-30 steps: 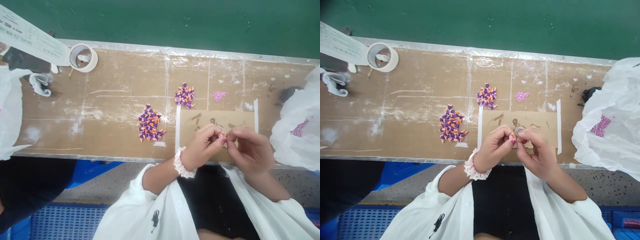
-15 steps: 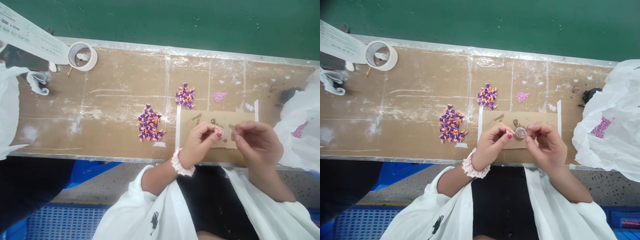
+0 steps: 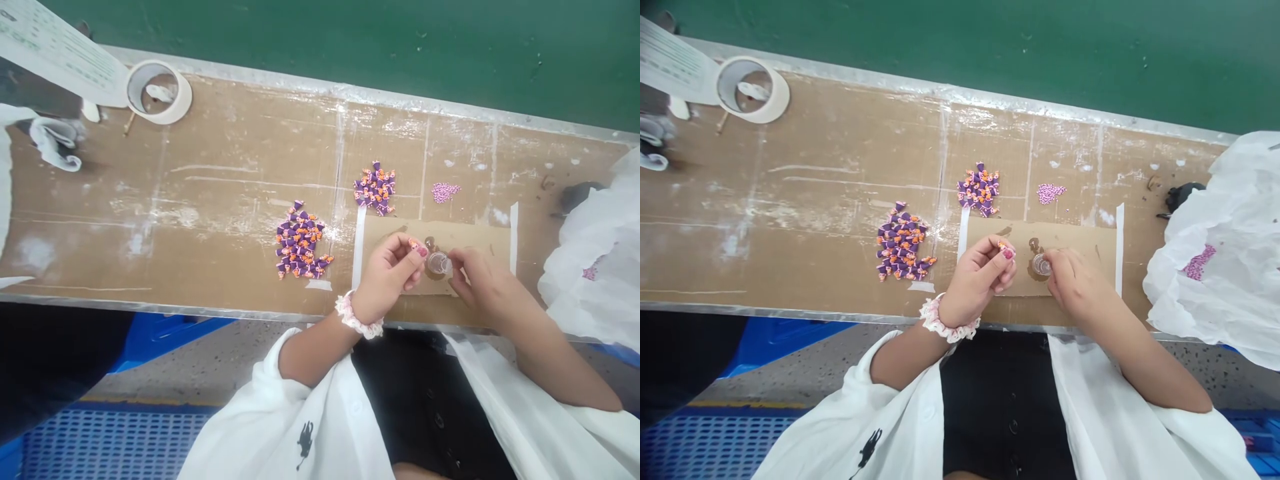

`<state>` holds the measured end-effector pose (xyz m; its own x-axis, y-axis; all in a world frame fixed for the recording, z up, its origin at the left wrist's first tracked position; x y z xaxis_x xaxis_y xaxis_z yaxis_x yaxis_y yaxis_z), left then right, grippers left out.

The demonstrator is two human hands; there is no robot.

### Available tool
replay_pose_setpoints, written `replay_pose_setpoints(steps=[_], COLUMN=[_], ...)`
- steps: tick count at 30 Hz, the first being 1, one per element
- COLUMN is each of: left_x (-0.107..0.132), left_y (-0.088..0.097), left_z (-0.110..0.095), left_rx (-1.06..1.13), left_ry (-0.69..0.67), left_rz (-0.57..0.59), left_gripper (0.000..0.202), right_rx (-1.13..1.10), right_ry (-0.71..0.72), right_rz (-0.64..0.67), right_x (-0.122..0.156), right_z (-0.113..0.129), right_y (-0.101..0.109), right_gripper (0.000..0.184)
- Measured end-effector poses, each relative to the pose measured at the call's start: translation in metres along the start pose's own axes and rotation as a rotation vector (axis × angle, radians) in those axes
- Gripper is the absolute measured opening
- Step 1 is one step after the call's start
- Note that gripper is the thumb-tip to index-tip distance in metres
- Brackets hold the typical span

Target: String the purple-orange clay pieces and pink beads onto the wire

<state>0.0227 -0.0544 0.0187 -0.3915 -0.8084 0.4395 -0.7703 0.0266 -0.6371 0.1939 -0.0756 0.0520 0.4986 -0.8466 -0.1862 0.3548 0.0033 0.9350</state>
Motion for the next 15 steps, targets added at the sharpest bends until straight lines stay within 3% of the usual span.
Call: replay_pose_setpoints(steps=[7,13,15], left_x=[-0.001,0.001,0.001], left_y=[0.002,-0.001,-0.002], left_z=[-0.003,-0.003,-0.002], left_rx=[0.019,0.059,0.067], left_ry=[0.035,0.132,0.15], left_rz=[-0.029,0.068,0.108], left_gripper=[0.027,0.034,0.035], right_rx=[0.041,-0.093,-0.1], right_ry=[-0.001,-0.337,-0.359], right_rz=[0.022,-0.132,-0.154], right_x=[0.004,0.007,0.006], right_z=[-0.002,-0.001,0.001], right_y=[-0.005,0.014,0.015], right_gripper=[0.02,0.019,0.017])
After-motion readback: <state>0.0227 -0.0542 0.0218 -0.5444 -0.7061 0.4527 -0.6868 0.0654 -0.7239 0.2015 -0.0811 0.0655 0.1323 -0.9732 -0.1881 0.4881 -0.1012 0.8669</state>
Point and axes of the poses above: each hand's wrist, its own x-axis away from the middle knuckle, its own y-axis out of the back of the hand, z = x × y, the point moved 2 cm from there along -x, towards the middle knuckle, and after that the axes turned 3 degrees about -z, right-handed, at the moved point
